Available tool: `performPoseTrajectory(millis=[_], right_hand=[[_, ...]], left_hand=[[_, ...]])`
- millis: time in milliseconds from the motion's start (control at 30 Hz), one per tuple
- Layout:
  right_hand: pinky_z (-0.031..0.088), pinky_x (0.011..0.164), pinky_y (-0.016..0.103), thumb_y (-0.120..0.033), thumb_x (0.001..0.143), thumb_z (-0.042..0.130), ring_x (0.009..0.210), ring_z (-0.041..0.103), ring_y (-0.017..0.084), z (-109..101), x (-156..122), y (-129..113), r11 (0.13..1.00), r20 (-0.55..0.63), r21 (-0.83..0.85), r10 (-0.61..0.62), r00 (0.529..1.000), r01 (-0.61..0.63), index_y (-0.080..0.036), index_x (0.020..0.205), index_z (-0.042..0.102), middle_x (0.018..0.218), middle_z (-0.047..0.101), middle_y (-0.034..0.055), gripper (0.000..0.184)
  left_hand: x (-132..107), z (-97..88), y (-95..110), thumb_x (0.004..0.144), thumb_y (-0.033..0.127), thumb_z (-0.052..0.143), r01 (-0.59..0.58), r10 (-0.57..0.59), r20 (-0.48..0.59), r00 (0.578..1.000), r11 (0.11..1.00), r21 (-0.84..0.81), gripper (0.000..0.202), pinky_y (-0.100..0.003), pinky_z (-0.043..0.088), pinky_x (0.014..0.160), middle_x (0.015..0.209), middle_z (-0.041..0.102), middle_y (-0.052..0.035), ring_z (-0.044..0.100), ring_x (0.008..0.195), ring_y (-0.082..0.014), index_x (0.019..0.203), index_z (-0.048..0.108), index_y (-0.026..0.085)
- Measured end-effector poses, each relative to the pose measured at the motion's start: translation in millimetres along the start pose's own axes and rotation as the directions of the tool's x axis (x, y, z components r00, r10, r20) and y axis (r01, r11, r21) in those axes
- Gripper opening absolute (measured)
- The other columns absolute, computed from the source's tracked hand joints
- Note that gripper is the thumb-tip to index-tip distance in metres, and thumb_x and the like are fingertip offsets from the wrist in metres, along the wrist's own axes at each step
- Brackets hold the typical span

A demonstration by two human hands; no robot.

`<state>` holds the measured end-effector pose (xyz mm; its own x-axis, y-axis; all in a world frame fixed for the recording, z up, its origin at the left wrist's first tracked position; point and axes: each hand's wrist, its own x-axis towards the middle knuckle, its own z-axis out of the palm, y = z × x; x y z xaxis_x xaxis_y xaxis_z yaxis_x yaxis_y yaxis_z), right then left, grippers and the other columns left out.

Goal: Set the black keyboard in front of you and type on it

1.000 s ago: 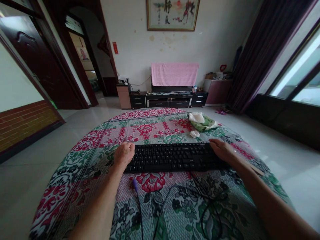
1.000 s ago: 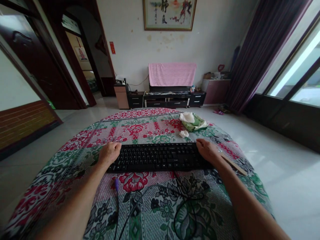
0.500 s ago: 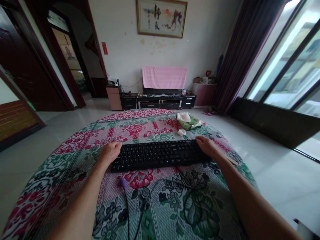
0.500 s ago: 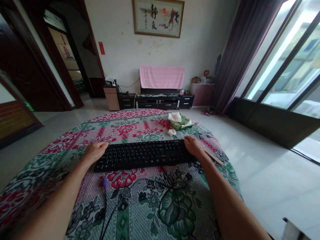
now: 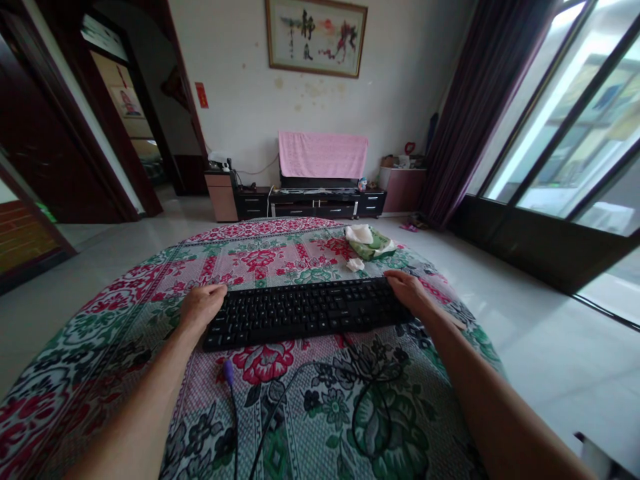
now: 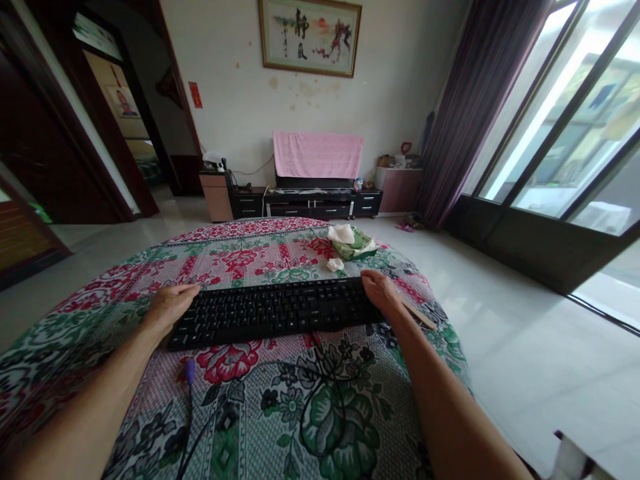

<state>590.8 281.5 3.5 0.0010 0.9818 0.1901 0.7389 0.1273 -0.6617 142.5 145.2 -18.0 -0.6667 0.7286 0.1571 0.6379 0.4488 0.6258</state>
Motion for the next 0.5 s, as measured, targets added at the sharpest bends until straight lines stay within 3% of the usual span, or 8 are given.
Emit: performPoseTrajectory(millis=[233, 400, 500], right_hand=[[0.047, 0.081, 0.03, -0.031, 0.078, 0.045, 0.09, 0.063, 0.02, 0.8, -2.8, -0.3, 0.994, 0.02, 0.104, 0.017, 1.0, -0.019, -0.016, 0.108, 0.07, 0.098, 0.07, 0.006, 0.041], [0.047, 0.065, 0.024, -0.03, 0.076, 0.048, 0.076, 0.063, 0.017, -3.4, 0.3, 6.3, 0.979, 0.069, 0.2, 0.023, 0.997, -0.036, -0.015, 0.1, 0.071, 0.084, 0.07, 0.0045, 0.037], [0.046, 0.056, 0.021, -0.024, 0.074, 0.048, 0.066, 0.062, 0.014, -9.0, 1.3, 7.3, 0.978, 0.118, 0.173, 0.094, 0.989, -0.114, -0.016, 0.096, 0.071, 0.072, 0.068, 0.0025, 0.032]], left_hand=[[-0.4, -5.4, 3.4, 0.07, 0.043, 0.054, 0.033, -0.031, -0.036, 0.999, 0.997, 0.07, 0.033, -0.032, 0.044, 0.063, 0.083, 0.074, -0.0095, 0.066, 0.079, -0.0289, 0.08, 0.075, 0.02], [1.2, -5.7, -0.2, 0.069, 0.043, 0.055, 0.028, -0.027, -0.038, 0.999, 0.998, 0.048, 0.032, -0.032, 0.046, 0.064, 0.081, 0.073, -0.0101, 0.065, 0.078, -0.0285, 0.08, 0.076, 0.021], [3.9, -4.3, -4.3, 0.069, 0.043, 0.056, 0.012, -0.011, -0.027, 1.0, 0.999, 0.035, 0.034, -0.033, 0.046, 0.066, 0.083, 0.073, -0.0113, 0.065, 0.079, -0.0287, 0.081, 0.076, 0.02]])
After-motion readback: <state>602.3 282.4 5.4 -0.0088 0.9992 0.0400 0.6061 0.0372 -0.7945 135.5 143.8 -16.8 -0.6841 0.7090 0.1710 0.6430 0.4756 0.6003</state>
